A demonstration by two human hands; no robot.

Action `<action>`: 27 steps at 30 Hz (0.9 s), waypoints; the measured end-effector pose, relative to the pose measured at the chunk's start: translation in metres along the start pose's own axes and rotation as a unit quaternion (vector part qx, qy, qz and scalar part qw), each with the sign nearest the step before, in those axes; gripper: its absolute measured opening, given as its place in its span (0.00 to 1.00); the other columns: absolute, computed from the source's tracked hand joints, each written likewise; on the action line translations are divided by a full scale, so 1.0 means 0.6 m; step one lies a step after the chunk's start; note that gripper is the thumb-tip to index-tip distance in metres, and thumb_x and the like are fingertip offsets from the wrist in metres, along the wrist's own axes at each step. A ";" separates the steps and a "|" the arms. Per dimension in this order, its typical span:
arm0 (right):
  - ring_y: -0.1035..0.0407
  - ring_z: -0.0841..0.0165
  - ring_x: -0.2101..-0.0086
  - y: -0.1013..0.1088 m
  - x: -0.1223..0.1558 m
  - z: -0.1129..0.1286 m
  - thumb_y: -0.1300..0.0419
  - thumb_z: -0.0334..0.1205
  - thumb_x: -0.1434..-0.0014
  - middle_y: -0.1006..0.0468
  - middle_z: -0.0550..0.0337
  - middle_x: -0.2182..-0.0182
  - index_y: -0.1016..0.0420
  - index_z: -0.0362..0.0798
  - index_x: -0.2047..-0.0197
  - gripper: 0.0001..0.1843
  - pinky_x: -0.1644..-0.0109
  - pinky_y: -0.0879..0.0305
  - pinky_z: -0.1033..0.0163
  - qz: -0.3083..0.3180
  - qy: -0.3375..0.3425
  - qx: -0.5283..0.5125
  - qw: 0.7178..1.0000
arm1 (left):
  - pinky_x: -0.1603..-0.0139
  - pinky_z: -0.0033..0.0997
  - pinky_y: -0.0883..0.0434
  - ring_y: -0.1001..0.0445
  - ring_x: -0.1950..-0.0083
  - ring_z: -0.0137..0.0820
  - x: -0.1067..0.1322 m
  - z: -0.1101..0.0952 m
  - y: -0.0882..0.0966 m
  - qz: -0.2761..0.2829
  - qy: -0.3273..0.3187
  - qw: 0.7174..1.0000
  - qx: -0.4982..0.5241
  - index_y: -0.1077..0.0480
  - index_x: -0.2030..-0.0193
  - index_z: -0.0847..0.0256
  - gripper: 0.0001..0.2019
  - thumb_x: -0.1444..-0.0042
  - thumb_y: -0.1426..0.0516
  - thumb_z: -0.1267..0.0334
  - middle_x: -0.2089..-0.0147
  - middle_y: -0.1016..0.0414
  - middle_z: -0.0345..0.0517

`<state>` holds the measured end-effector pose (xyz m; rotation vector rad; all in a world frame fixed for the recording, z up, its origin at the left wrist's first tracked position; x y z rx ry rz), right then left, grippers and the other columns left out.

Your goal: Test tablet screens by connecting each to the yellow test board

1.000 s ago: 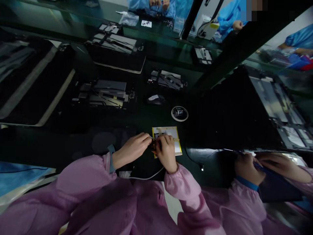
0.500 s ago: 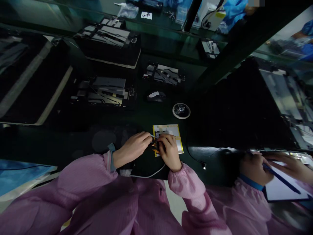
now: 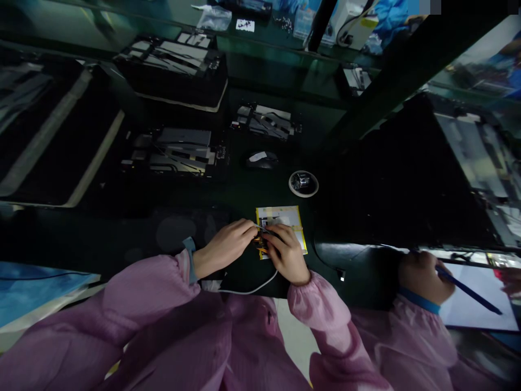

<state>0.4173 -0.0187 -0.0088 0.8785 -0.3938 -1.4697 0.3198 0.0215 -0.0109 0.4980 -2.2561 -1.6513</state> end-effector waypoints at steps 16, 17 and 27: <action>0.34 0.61 0.49 0.057 0.012 0.013 0.51 0.34 0.34 0.27 0.51 0.50 0.28 0.49 0.50 0.14 0.45 0.35 0.54 -0.050 -0.040 0.066 0.996 | 0.42 0.44 0.35 0.38 0.42 0.42 0.008 -0.032 0.041 -0.123 -0.022 0.992 0.018 0.29 0.56 0.66 0.10 0.36 0.49 0.65 0.46 0.32 0.54; 0.33 0.62 0.50 0.088 0.027 0.001 0.52 0.34 0.34 0.27 0.52 0.51 0.28 0.49 0.50 0.15 0.46 0.35 0.55 -0.094 -0.073 0.060 0.991 | 0.43 0.44 0.35 0.37 0.42 0.42 0.006 -0.041 0.039 -0.120 -0.032 0.992 0.014 0.28 0.55 0.66 0.11 0.36 0.49 0.64 0.47 0.31 0.54; 0.33 0.59 0.57 0.091 0.164 -0.020 0.50 0.33 0.37 0.26 0.51 0.58 0.29 0.48 0.53 0.12 0.53 0.34 0.54 -0.049 -0.178 0.140 0.973 | 0.48 0.37 0.32 0.32 0.52 0.35 -0.018 -0.113 0.048 -0.111 -0.088 0.986 0.088 0.27 0.57 0.63 0.09 0.36 0.47 0.64 0.57 0.28 0.46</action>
Point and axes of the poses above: each hand's wrist, its own x-axis away from the middle knuckle, its own y-axis out of the back of the hand, z = x × y, the point moved 9 cm from there along -x, towards the middle knuckle
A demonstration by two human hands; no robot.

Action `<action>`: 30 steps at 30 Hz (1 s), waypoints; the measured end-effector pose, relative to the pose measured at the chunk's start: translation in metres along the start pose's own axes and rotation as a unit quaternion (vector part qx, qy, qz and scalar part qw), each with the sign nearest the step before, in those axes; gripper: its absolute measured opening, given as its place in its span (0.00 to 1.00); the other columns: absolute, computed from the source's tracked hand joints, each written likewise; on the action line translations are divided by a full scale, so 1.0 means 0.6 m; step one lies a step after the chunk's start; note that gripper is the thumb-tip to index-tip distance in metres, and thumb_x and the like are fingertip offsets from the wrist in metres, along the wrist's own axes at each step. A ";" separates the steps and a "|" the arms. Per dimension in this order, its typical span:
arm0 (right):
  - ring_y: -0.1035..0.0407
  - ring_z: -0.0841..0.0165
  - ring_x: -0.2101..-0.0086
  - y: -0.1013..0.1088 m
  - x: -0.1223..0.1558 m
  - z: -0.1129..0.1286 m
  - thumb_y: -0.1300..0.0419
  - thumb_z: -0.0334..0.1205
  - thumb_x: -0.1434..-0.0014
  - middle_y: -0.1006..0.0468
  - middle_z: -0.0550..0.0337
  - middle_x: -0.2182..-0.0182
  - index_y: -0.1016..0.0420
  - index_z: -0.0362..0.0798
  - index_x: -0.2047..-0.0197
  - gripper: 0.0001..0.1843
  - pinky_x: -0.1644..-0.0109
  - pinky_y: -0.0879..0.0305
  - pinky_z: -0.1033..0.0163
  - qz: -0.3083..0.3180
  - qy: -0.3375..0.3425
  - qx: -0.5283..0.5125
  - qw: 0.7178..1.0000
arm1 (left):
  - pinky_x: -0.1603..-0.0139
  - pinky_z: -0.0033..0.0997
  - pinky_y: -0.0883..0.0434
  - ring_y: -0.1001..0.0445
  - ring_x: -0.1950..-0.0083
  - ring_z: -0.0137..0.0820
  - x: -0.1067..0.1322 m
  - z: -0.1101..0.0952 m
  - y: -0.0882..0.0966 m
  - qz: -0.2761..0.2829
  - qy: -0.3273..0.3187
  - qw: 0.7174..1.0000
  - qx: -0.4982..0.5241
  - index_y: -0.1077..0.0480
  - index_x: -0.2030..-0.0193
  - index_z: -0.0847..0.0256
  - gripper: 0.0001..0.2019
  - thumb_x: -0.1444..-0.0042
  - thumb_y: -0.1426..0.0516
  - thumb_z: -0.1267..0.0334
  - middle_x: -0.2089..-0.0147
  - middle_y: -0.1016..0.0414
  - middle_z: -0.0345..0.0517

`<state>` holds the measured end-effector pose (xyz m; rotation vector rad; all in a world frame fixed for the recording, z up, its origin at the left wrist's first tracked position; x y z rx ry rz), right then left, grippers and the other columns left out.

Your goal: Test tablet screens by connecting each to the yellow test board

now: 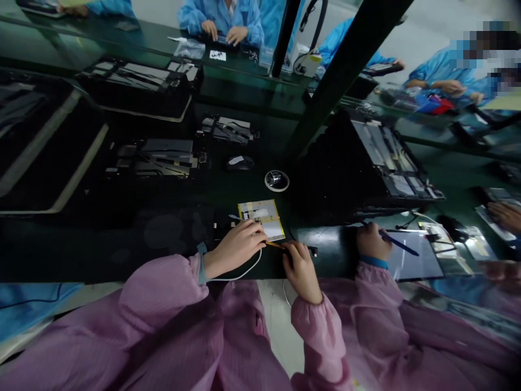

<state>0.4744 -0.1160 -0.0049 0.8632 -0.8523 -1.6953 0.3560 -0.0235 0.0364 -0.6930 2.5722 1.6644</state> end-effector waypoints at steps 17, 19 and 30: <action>0.33 0.70 0.67 -0.081 -0.113 0.131 0.33 0.43 0.47 0.28 0.63 0.70 0.25 0.50 0.63 0.10 0.60 0.36 0.64 0.199 -0.021 -0.576 0.793 | 0.73 0.22 0.34 0.29 0.72 0.24 0.109 0.102 0.047 -0.133 0.220 0.911 0.322 0.27 0.62 0.62 0.05 0.41 0.42 0.63 0.63 0.25 0.43; 0.33 0.71 0.66 -0.084 -0.127 0.150 0.34 0.43 0.46 0.27 0.62 0.69 0.25 0.50 0.65 0.07 0.59 0.35 0.64 0.199 -0.010 -0.570 0.797 | 0.71 0.21 0.34 0.29 0.69 0.25 0.109 0.102 0.049 -0.143 0.217 0.919 0.296 0.27 0.64 0.62 0.05 0.41 0.42 0.63 0.66 0.27 0.42; 0.29 0.62 0.53 -0.041 -0.167 0.126 0.40 0.47 0.39 0.25 0.58 0.64 0.30 0.52 0.62 0.08 0.44 0.35 0.51 0.080 0.027 -0.572 0.816 | 0.71 0.22 0.28 0.29 0.73 0.22 0.126 0.116 0.030 -0.152 0.252 0.860 0.416 0.25 0.61 0.61 0.06 0.41 0.42 0.62 0.64 0.28 0.42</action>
Point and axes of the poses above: each hand's wrist, its own x-axis away from the middle knuckle, its own y-axis out of the back of the hand, z = x × y, the point moved 9 cm from there along -x, towards the middle knuckle
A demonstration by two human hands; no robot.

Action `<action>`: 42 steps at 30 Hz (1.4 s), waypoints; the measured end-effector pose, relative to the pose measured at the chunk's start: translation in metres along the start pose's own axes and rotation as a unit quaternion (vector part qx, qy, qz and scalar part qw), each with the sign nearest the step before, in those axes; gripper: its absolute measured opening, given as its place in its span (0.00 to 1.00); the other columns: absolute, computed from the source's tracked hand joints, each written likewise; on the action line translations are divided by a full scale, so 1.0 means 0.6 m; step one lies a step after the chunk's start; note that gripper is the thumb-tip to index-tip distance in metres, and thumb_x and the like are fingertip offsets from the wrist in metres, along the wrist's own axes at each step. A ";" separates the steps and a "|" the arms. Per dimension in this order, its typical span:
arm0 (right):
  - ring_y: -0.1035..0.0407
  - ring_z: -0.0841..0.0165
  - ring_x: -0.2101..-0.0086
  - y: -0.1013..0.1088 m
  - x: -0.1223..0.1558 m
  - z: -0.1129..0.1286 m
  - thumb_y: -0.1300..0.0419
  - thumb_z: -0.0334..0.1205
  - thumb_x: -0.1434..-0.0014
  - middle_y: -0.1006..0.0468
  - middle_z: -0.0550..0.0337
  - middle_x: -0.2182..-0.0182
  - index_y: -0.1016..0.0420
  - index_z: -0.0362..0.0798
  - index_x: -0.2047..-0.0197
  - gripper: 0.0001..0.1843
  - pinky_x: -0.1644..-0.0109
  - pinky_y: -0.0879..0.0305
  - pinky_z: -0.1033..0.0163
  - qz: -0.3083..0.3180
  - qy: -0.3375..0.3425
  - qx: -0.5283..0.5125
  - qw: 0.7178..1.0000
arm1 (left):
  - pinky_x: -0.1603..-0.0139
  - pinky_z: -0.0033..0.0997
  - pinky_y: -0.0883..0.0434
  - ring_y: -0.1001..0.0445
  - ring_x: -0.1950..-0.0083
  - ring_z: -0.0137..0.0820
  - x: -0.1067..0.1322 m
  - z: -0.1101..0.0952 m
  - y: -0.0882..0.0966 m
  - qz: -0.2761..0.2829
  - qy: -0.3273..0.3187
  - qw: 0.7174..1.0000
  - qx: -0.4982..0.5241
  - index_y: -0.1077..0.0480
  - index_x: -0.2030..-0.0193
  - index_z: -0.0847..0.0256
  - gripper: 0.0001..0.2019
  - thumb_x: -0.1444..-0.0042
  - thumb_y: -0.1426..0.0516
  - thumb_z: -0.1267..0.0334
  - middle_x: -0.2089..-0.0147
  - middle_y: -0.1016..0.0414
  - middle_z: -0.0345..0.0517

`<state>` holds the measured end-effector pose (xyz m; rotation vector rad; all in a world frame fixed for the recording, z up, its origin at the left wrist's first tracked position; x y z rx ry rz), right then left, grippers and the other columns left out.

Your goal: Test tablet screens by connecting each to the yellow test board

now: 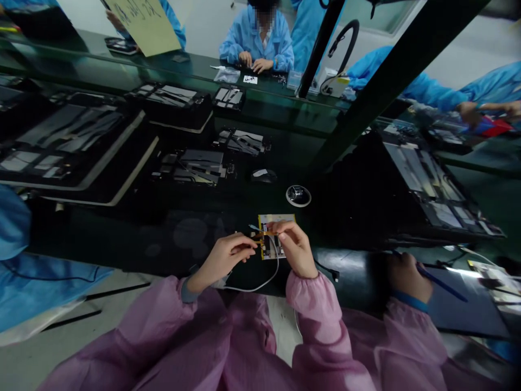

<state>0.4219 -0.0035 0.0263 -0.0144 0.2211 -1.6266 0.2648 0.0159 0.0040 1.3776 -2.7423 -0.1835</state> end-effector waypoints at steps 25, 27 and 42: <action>0.29 0.71 0.68 -0.073 -0.013 0.020 0.44 0.34 0.37 0.23 0.60 0.66 0.24 0.51 0.60 0.07 0.66 0.35 0.66 0.138 0.040 0.272 0.952 | 0.65 0.22 0.31 0.27 0.69 0.24 0.005 -0.058 0.022 -0.067 -0.100 0.966 -0.229 0.31 0.64 0.59 0.05 0.37 0.46 0.65 0.67 0.26 0.38; 0.29 0.71 0.67 -0.075 -0.011 0.021 0.45 0.33 0.37 0.23 0.60 0.65 0.24 0.51 0.60 0.08 0.66 0.35 0.66 0.138 0.047 0.285 0.947 | 0.63 0.23 0.30 0.27 0.67 0.25 0.005 -0.056 0.022 -0.072 -0.110 0.958 -0.255 0.31 0.64 0.58 0.05 0.37 0.46 0.65 0.67 0.27 0.38; 0.28 0.69 0.65 -0.081 0.005 0.024 0.48 0.31 0.38 0.25 0.59 0.65 0.29 0.50 0.57 0.10 0.59 0.29 0.64 0.115 0.082 0.342 0.929 | 0.59 0.26 0.28 0.26 0.63 0.27 0.012 -0.063 0.003 -0.070 -0.188 0.907 -0.369 0.31 0.59 0.58 0.08 0.34 0.51 0.65 0.64 0.27 0.41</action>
Point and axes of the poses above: each hand's wrist, its own x-axis away from the middle knuckle, its own y-axis out of the back of the hand, z = x × y, the point moved 9 cm from there along -x, towards the middle knuckle
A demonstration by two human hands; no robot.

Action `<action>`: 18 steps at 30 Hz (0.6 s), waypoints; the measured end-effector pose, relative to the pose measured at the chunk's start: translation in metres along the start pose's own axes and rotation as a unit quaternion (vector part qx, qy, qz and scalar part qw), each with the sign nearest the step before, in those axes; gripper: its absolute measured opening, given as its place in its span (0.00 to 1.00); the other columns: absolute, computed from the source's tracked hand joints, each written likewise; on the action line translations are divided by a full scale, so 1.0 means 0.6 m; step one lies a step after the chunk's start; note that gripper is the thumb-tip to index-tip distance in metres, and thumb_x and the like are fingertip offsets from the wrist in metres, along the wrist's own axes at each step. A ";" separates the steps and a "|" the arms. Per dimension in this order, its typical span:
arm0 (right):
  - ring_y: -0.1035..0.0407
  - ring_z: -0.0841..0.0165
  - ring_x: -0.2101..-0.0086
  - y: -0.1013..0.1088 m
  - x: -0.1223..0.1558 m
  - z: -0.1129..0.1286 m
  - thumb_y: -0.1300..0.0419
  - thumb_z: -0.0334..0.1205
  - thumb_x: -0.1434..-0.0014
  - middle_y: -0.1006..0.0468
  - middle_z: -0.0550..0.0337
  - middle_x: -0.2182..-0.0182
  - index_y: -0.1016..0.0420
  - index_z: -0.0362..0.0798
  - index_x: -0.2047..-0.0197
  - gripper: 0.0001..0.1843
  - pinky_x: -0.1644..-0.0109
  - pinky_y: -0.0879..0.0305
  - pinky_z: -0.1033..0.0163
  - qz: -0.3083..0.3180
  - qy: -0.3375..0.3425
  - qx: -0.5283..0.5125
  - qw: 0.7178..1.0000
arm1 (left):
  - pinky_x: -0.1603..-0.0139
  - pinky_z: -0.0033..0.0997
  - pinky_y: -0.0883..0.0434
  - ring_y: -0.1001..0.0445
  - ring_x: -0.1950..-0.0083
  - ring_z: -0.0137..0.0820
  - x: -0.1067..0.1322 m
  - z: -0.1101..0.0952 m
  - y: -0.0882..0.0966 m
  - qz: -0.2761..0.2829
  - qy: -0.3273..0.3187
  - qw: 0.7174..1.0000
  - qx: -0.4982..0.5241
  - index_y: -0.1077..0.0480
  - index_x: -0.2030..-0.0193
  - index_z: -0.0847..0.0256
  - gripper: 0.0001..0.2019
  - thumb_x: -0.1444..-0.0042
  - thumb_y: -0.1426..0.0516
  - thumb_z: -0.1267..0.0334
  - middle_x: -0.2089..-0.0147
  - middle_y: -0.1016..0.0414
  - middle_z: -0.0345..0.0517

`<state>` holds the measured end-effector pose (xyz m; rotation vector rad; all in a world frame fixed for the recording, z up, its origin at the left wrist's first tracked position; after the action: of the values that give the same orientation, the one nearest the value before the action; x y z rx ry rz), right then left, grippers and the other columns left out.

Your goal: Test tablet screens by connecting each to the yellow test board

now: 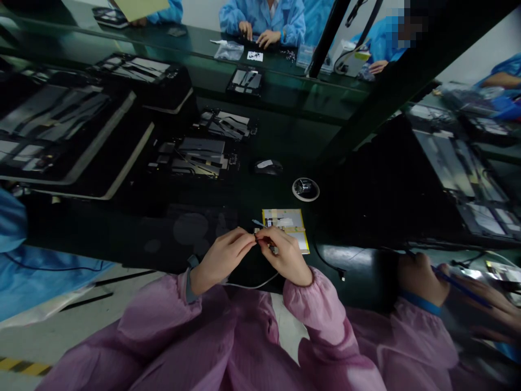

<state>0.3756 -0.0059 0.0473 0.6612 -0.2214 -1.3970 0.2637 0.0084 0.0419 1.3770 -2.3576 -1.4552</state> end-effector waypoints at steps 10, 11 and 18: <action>0.27 0.68 0.63 0.002 0.003 -0.002 0.48 0.29 0.38 0.24 0.59 0.63 0.31 0.51 0.56 0.10 0.58 0.29 0.63 -0.013 0.009 0.020 1.000 | 0.60 0.27 0.28 0.26 0.64 0.27 -0.002 -0.006 0.001 0.003 -0.016 1.000 -0.011 0.33 0.60 0.58 0.08 0.33 0.52 0.65 0.65 0.27 0.41; 0.27 0.68 0.63 0.003 0.003 -0.001 0.48 0.29 0.38 0.24 0.59 0.63 0.31 0.51 0.56 0.10 0.59 0.29 0.63 -0.016 0.010 0.020 1.000 | 0.60 0.27 0.28 0.26 0.64 0.27 -0.001 -0.006 0.002 0.001 -0.016 1.000 -0.010 0.32 0.60 0.59 0.08 0.33 0.52 0.65 0.65 0.27 0.41; 0.28 0.70 0.66 0.007 0.004 0.000 0.47 0.29 0.39 0.24 0.59 0.64 0.31 0.50 0.58 0.08 0.60 0.30 0.65 -0.021 0.009 0.009 1.000 | 0.58 0.27 0.28 0.26 0.62 0.27 0.001 -0.002 -0.003 0.004 -0.008 1.000 -0.004 0.32 0.59 0.59 0.06 0.34 0.50 0.66 0.63 0.27 0.41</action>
<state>0.3793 -0.0080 0.0490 0.6959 -0.2076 -1.4312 0.2650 0.0072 0.0411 1.3576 -2.3623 -1.4769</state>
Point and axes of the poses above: each hand's wrist, its own x-axis away from the middle knuckle, its own y-axis out of the back of the hand, z = x × y, the point moved 9 cm from there along -x, towards the middle knuckle
